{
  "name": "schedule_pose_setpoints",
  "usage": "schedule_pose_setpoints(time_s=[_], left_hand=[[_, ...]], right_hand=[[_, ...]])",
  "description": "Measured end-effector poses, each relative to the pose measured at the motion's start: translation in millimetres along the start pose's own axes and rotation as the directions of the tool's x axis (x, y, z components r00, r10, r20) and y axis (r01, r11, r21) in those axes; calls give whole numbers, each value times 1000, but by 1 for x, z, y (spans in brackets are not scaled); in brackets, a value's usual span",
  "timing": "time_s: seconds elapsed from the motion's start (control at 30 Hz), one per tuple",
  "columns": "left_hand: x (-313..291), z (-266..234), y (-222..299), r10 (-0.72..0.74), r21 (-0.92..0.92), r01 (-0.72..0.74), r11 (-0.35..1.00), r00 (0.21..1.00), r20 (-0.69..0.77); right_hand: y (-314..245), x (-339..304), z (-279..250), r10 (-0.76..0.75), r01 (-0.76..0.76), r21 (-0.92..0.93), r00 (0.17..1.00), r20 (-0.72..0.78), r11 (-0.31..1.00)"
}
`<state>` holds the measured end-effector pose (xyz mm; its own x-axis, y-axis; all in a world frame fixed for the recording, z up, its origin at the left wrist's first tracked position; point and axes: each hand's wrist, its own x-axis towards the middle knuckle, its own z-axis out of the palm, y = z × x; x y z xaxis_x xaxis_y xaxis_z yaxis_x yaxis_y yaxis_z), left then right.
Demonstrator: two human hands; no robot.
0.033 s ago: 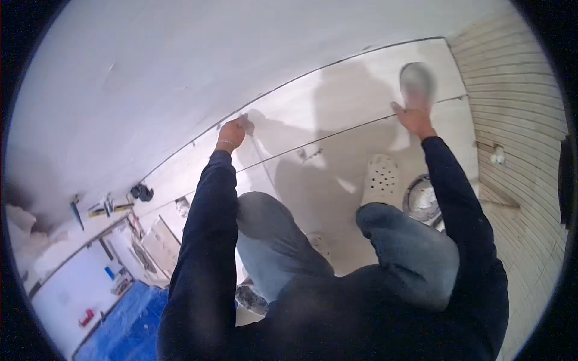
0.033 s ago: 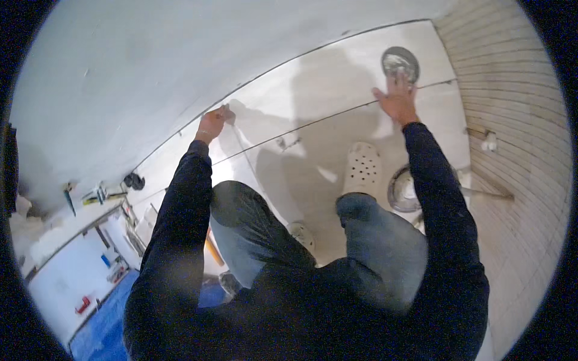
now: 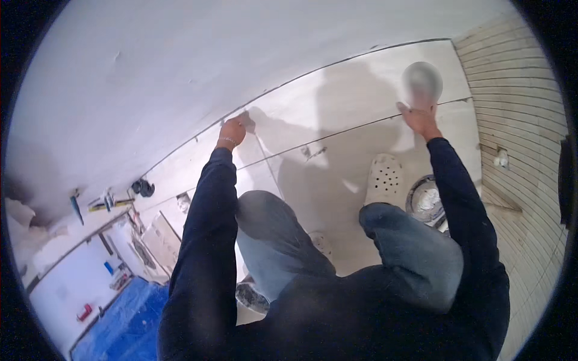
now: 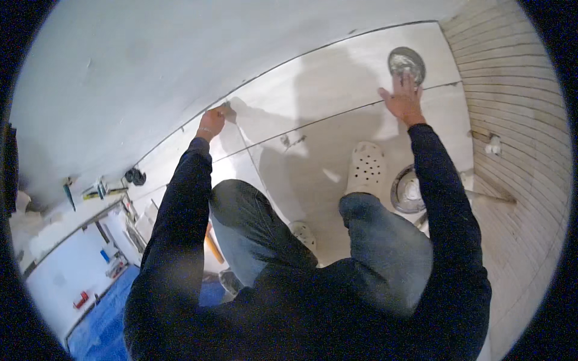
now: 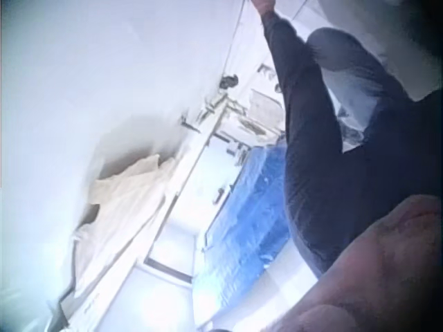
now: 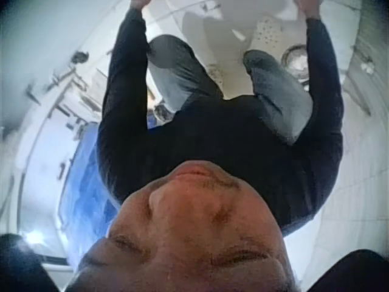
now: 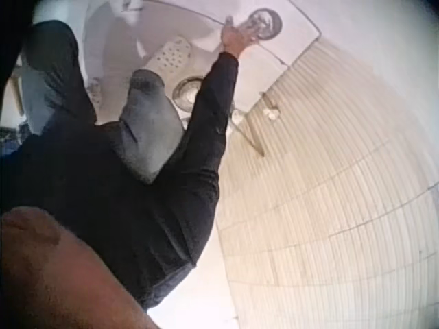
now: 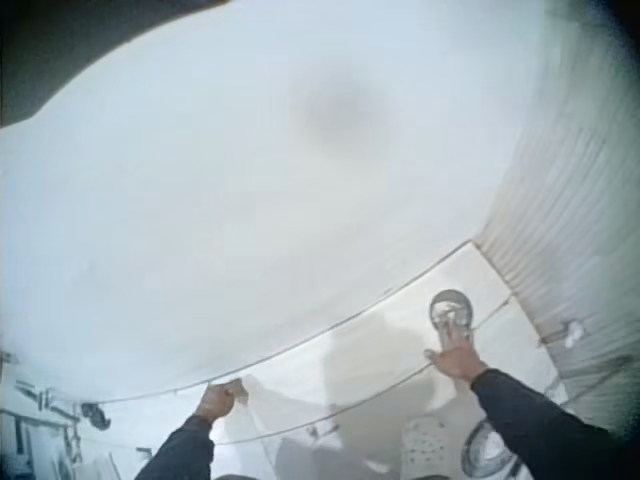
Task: The person spreads adhesive on the floor using a trowel, places a floor tile, and taps it into place with a rubber mallet. The person repeats this process for multiple tiles.
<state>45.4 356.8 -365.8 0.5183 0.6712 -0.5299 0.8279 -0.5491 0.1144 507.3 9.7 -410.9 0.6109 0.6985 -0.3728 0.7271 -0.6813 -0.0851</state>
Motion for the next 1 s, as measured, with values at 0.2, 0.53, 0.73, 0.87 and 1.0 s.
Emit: schedule_pose_setpoints(time_s=[0.2, 0.53, 0.73, 0.87, 1.0], left_hand=[[-8, 43, -25, 161, -60, -171, 983, 976, -149], [-1, 29, 26, 50, 299, -75, 951, 995, 89], [-13, 30, 30, 5, 350, -36, 936, 996, 89], [-8, 27, 34, -1, 332, -35, 943, 994, 107], [-6, 24, 35, -23, 384, -38, 922, 988, 153]], right_hand=[[-6, 8, -1, -74, 75, -57, 997, 27, 996], [2, 17, 0, -51, 47, -25, 973, -223, 999], [-11, 10, -2, -152, 162, 6, 942, -297, 987], [-3, 6, -4, -206, 217, -13, 904, -374, 976], [-8, 1, 3, -227, 234, -37, 874, -429, 972]])
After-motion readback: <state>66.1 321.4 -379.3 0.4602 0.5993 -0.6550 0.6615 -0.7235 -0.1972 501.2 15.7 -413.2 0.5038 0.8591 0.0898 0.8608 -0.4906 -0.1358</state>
